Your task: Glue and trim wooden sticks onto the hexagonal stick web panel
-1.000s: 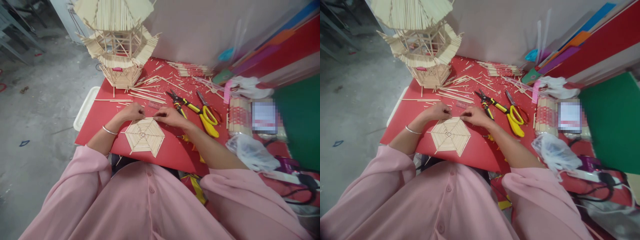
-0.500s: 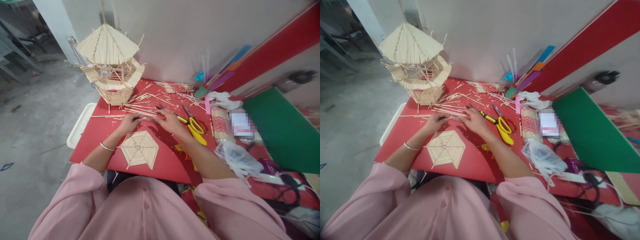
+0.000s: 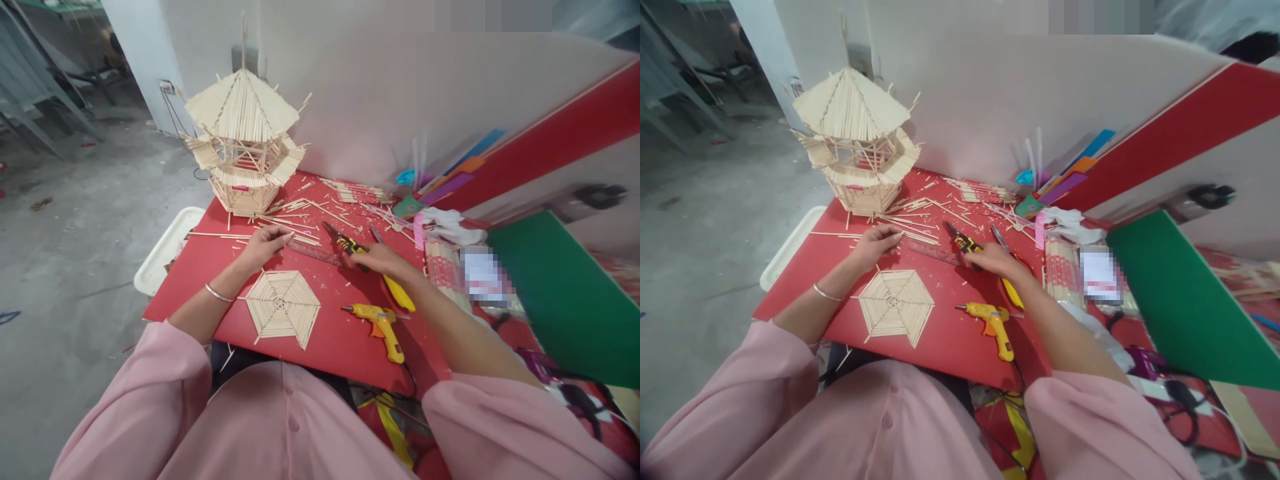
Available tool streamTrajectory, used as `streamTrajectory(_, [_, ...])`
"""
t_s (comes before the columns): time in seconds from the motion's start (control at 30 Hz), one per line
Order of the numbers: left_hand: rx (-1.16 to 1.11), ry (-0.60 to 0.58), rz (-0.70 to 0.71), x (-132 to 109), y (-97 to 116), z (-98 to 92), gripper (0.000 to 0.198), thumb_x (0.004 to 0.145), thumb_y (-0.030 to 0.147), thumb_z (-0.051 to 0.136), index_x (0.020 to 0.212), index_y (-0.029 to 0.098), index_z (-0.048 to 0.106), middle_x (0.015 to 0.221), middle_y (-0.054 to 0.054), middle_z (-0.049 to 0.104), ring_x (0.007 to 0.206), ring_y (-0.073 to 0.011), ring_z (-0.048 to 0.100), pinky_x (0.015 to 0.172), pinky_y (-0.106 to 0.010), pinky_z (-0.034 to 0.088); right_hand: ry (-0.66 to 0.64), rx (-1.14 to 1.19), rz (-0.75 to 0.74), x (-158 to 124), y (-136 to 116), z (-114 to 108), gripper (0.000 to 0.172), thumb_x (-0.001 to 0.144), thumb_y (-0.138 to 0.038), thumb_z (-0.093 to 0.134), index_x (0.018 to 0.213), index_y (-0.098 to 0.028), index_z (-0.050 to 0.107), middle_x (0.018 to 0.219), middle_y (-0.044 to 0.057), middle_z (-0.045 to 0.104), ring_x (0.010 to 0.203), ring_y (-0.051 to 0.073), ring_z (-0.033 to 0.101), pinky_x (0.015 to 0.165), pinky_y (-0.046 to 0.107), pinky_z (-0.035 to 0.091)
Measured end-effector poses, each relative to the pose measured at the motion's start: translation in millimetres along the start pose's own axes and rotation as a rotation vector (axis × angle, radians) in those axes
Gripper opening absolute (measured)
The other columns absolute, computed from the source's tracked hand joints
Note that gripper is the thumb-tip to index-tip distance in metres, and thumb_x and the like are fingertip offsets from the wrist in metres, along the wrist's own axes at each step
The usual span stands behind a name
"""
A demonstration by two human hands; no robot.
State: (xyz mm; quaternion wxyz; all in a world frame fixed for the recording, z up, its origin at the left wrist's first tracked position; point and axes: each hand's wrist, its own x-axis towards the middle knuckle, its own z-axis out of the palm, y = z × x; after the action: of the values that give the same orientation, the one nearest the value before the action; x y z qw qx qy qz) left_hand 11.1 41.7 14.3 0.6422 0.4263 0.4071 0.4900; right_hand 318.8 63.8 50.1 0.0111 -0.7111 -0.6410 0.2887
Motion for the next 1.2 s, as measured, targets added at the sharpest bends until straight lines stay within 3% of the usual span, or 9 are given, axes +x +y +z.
streamTrajectory(0.1, [-0.026,-0.001,0.008,-1.0,2.3,-0.1,0.028,0.073,0.035,0.091,0.084,0.017,0.073,0.067,0.001,0.068,0.050,-0.0058,0.048,0.047,-0.019,0.032,-0.079,0.238,-0.106,-26.1,-9.7,-5.7,0.053,0.083,-0.059,0.042,0.102,-0.020,0.073,0.102,0.015,0.079,0.098,0.032,0.074,0.079,0.044,0.058])
streamTrajectory(0.13, [-0.032,-0.004,0.016,-1.3,2.7,0.0,0.028,0.073,0.035,0.091,0.084,0.017,0.073,0.067,0.001,0.068,0.050,-0.0059,0.048,0.047,-0.020,0.031,-0.117,0.463,-0.173,-38.0,-15.6,-3.1,0.060,0.082,-0.060,0.039,0.112,-0.019,0.072,0.108,0.016,0.078,0.100,0.033,0.074,0.080,0.047,0.057])
streamTrajectory(0.2, [-0.043,-0.010,0.040,-1.9,3.2,0.3,0.030,0.072,0.037,0.091,0.084,0.017,0.073,0.066,0.001,0.068,0.049,-0.0057,0.046,0.046,-0.020,0.029,-0.244,0.815,-0.258,-62.1,-31.7,9.4,0.066,0.076,-0.060,0.042,0.121,-0.020,0.070,0.110,0.015,0.078,0.100,0.034,0.074,0.083,0.051,0.056])
streamTrajectory(0.27, [-0.052,-0.017,0.076,-2.2,3.0,0.7,0.033,0.069,0.040,0.092,0.083,0.017,0.073,0.065,0.002,0.067,0.048,-0.0052,0.043,0.045,-0.020,0.028,-0.353,0.899,-0.267,-81.1,-51.1,27.7,0.060,0.065,-0.049,0.056,0.116,-0.022,0.072,0.101,0.013,0.078,0.096,0.033,0.073,0.085,0.049,0.055])
streamTrajectory(0.4, [-0.074,-0.007,0.161,-1.0,1.3,0.9,0.038,0.066,0.045,0.093,0.082,0.017,0.073,0.062,0.003,0.064,0.046,-0.0048,0.039,0.045,-0.021,0.026,-0.186,0.642,-0.246,-90.7,-81.3,52.0,0.049,0.058,-0.031,0.062,0.106,-0.024,0.071,0.092,0.005,0.075,0.093,0.030,0.070,0.085,0.044,0.054])
streamTrajectory(0.6, [-0.057,0.039,0.235,1.3,0.3,0.1,0.024,0.075,0.036,0.087,0.084,0.018,0.075,0.063,0.001,0.064,0.049,-0.0068,0.041,0.049,-0.023,0.029,0.201,0.084,-0.400,-65.1,-82.7,53.1,0.061,0.070,-0.024,0.061,0.131,-0.023,0.063,0.124,0.013,0.072,0.119,0.036,0.064,0.102,0.051,0.050])
streamTrajectory(0.8, [0.024,-0.017,0.325,0.8,0.3,-3.2,0.016,0.082,0.032,0.080,0.076,0.019,0.072,0.063,0.001,0.061,0.050,-0.0076,0.038,0.050,-0.025,0.029,0.241,-0.091,-0.415,-57.5,-78.3,64.5,0.068,0.080,-0.032,0.062,0.145,-0.018,0.052,0.132,0.019,0.065,0.126,0.039,0.061,0.104,0.055,0.051])
streamTrajectory(0.97, [0.105,0.008,0.368,-0.3,0.3,-3.0,0.008,0.084,0.023,0.076,0.078,0.019,0.073,0.069,0.000,0.067,0.064,-0.0115,0.055,0.062,-0.026,0.043,0.268,-0.170,-0.413,-59.2,-83.3,62.2,0.071,0.083,-0.033,0.062,0.150,-0.015,0.048,0.127,0.020,0.064,0.120,0.040,0.062,0.101,0.055,0.051])
streamTrajectory(1.2, [0.147,0.082,0.334,0.5,2.9,1.0,0.018,0.083,0.015,0.073,0.066,0.018,0.068,0.062,0.001,0.065,0.060,-0.0107,0.055,0.062,-0.025,0.044,0.236,-0.119,-0.451,-57.8,-85.8,63.5,0.064,0.084,-0.034,0.064,0.145,-0.021,0.052,0.124,0.018,0.069,0.115,0.038,0.065,0.096,0.051,0.052])
